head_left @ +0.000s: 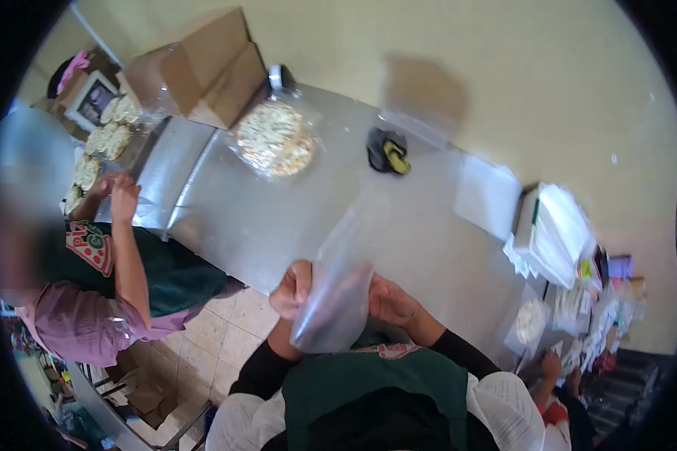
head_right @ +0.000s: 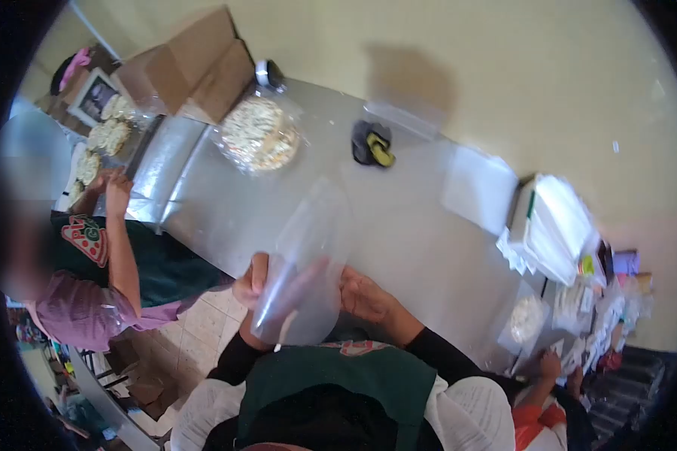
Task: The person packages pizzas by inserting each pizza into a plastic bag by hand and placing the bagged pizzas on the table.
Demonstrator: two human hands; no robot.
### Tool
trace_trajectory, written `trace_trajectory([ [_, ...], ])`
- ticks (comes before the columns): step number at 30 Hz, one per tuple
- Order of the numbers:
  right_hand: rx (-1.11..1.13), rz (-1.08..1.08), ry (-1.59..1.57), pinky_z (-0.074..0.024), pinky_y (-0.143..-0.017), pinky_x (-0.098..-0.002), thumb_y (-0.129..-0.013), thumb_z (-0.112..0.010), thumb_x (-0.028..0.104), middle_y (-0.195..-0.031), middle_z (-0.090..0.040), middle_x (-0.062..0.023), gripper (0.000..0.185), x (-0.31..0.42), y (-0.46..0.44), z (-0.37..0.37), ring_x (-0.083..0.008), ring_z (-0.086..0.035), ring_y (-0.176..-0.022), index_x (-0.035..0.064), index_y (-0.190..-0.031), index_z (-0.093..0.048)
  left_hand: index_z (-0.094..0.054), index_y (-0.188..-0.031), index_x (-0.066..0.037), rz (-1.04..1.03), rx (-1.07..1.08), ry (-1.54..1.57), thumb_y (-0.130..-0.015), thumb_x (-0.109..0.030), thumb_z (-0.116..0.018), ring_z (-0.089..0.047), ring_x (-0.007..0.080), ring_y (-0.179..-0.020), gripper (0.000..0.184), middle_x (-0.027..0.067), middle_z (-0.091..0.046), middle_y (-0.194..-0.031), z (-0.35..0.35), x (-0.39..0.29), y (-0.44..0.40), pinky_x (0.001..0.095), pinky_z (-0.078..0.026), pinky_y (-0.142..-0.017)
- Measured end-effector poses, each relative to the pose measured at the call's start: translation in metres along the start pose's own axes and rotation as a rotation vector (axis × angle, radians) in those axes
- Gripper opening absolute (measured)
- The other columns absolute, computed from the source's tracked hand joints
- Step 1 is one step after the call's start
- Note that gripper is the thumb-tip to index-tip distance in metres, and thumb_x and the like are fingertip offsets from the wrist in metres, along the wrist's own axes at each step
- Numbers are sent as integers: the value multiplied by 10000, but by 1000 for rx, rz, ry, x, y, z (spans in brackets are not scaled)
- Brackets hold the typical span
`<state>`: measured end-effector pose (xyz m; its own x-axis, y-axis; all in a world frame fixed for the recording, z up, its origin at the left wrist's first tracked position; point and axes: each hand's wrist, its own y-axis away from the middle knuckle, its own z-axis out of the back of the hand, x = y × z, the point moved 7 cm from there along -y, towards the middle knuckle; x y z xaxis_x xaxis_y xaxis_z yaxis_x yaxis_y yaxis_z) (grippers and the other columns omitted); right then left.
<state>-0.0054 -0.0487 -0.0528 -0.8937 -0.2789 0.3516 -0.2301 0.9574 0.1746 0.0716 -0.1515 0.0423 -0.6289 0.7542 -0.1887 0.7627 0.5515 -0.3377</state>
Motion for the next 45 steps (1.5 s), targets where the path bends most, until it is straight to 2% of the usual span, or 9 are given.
trace_trajectory([
  [7, -438, 410, 13, -502, -779, -288, -814, -640, 97, -892, -623, -55, 215, 42, 61, 75, -163, -613, -827, 24, -1009, -586, -512, -811, -50, 58, -341, -323, -653, -48, -512, -512, 165, -604, 158, 43, -514, -643, 54, 38, -8, 539, -303, -1010],
  [12, -761, 352, 500, -475, -691, -269, -774, -684, 111, -772, -626, -56, 163, 93, 106, 66, -144, -595, -723, -11, -869, -633, -517, -1106, -5, 354, -471, -1391, -673, -5, -553, -543, 212, -729, 434, 104, -566, -890, 90, 17, 5, 359, -465, -790],
  [17, -369, 31, 1402, -443, -578, -303, -716, -730, 239, -633, -602, -83, 253, 112, 53, 28, -165, -559, -596, 5, -713, -634, -482, -1200, -36, -35, -45, -2296, -673, -144, -722, -528, 248, -1012, 589, 133, -544, -1031, 9, 23, -24, 340, -451, -837],
  [20, 15, -216, 1766, -442, -581, -320, -704, -728, 264, -642, -607, -89, 282, 100, 1, -7, -180, -561, -589, 3, -690, -624, -456, -1237, -52, 124, 212, -2189, -683, -130, -732, -553, 277, -997, 624, 146, -549, -1083, -32, 45, -41, 338, -470, -800],
  [23, 164, -301, 1812, -442, -580, -332, -703, -723, 254, -626, -605, -85, 264, 90, -45, -17, -186, -568, -595, 11, -689, -621, -506, -1180, -50, 287, -11, -1926, -725, -56, -680, -585, 276, -884, 486, 148, -578, -994, -1, 37, -24, 332, -485, -717],
  [26, 476, -313, 1589, -442, -576, -322, -751, -693, 231, -680, -622, -66, 227, 89, -96, -19, -174, -571, -601, 18, -785, -621, -552, -1082, -7, 243, -167, -1989, -738, -3, -630, -581, 319, -853, 353, 145, -595, -904, 38, -7, 0, 378, -472, -732],
  [30, -293, 214, 1000, -450, -542, -292, -830, -639, 224, -790, -555, -26, 252, 132, -206, 17, -125, -530, -624, 26, -957, -546, -592, -902, 5, 210, -464, -2150, -765, -11, -604, -550, 335, -728, 138, 154, -575, -781, 48, -60, 30, 408, -447, -651],
  [34, -910, 301, 659, -433, -523, -276, -787, -681, 236, -727, -498, -22, 279, 142, -266, 12, -114, -495, -615, 16, -851, -522, -577, -827, 2, 189, -640, -2251, -781, -46, -603, -537, 341, -703, 72, 156, -565, -750, 49, -98, 49, 412, -433, -630],
  [45, -1065, 505, 228, -483, -724, -380, -592, -748, -25, -922, -598, -182, 405, 128, -331, 37, -278, -599, -855, -81, -930, -532, -398, -1030, -6, -44, -1013, -2026, -884, -21, -508, -593, 156, -739, 183, 102, -593, -822, 23, -164, 66, 252, -463, -615],
])
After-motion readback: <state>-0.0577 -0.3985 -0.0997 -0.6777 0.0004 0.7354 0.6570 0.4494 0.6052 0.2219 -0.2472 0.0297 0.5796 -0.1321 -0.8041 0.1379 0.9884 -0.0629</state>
